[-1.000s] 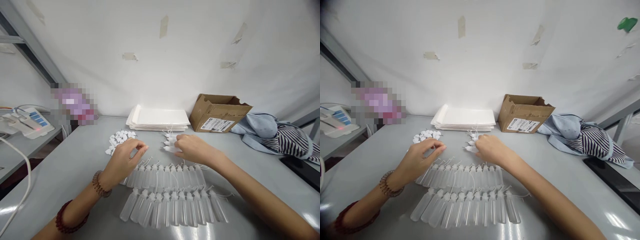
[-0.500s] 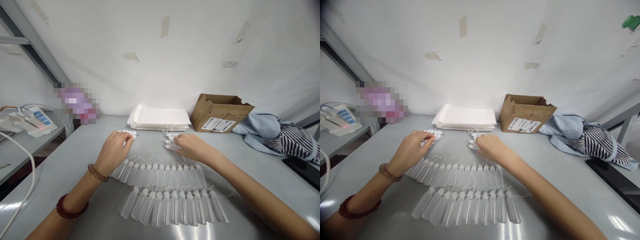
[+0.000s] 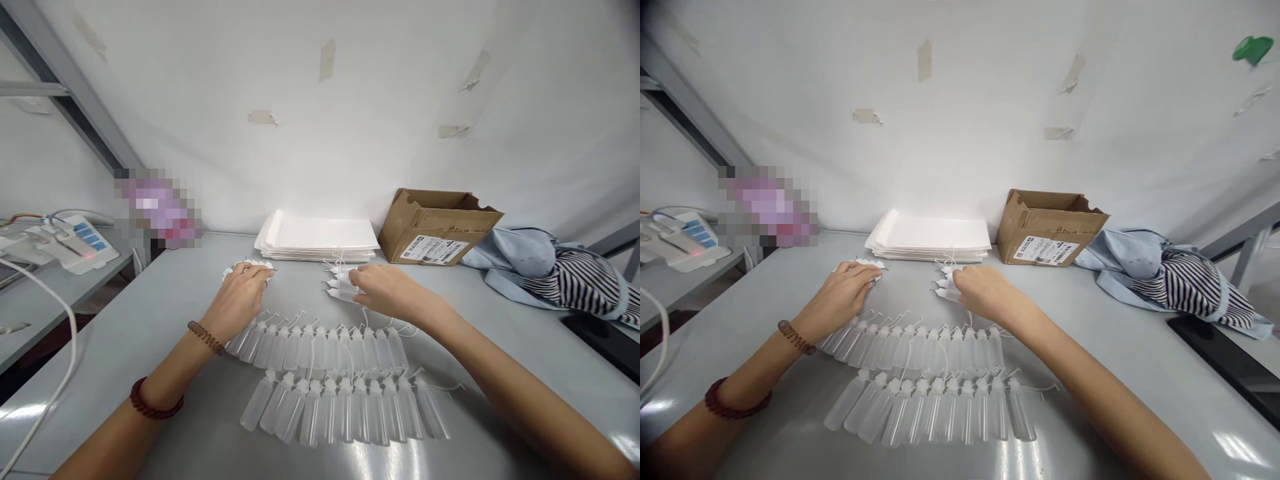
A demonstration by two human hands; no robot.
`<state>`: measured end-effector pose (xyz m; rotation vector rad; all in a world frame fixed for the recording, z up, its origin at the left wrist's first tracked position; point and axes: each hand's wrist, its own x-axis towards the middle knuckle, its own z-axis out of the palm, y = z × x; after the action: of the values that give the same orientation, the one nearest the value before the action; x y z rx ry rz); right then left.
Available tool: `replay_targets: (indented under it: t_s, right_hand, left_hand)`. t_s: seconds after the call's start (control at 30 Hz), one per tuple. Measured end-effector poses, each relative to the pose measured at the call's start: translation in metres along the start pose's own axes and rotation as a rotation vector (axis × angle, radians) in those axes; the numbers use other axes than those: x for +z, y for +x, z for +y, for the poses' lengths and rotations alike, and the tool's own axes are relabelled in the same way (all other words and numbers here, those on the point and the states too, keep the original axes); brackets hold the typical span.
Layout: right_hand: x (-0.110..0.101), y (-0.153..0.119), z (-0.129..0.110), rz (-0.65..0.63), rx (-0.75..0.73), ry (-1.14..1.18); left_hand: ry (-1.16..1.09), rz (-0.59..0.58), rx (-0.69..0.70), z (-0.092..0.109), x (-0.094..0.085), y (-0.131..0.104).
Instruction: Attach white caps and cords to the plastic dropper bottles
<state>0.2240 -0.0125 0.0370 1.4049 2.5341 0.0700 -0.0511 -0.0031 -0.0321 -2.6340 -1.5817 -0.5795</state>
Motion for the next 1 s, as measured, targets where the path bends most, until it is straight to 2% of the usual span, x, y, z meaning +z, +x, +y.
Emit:
replay_targets:
  t_s: [0.4, 0.73, 0.87, 1.0]
  right_hand:
    - [-0.005, -0.004, 0.0, 0.003, -0.01, 0.04]
    - [-0.012, -0.011, 0.0, -0.034, -0.009, 0.048]
    - [-0.02, -0.023, 0.006, -0.036, 0.031, 0.129]
    - [-0.022, -0.048, 0.01, -0.033, 0.109, 0.227]
  left_hand:
    - [-0.05, -0.045, -0.002, 0.004, 0.0, -0.001]
    - [-0.003, -0.07, 0.003, 0.006, 0.002, -0.004]
    - [0.0, -0.098, 0.02, 0.003, 0.002, -0.005]
    - [0.038, -0.091, 0.049, -0.005, 0.004, -0.003]
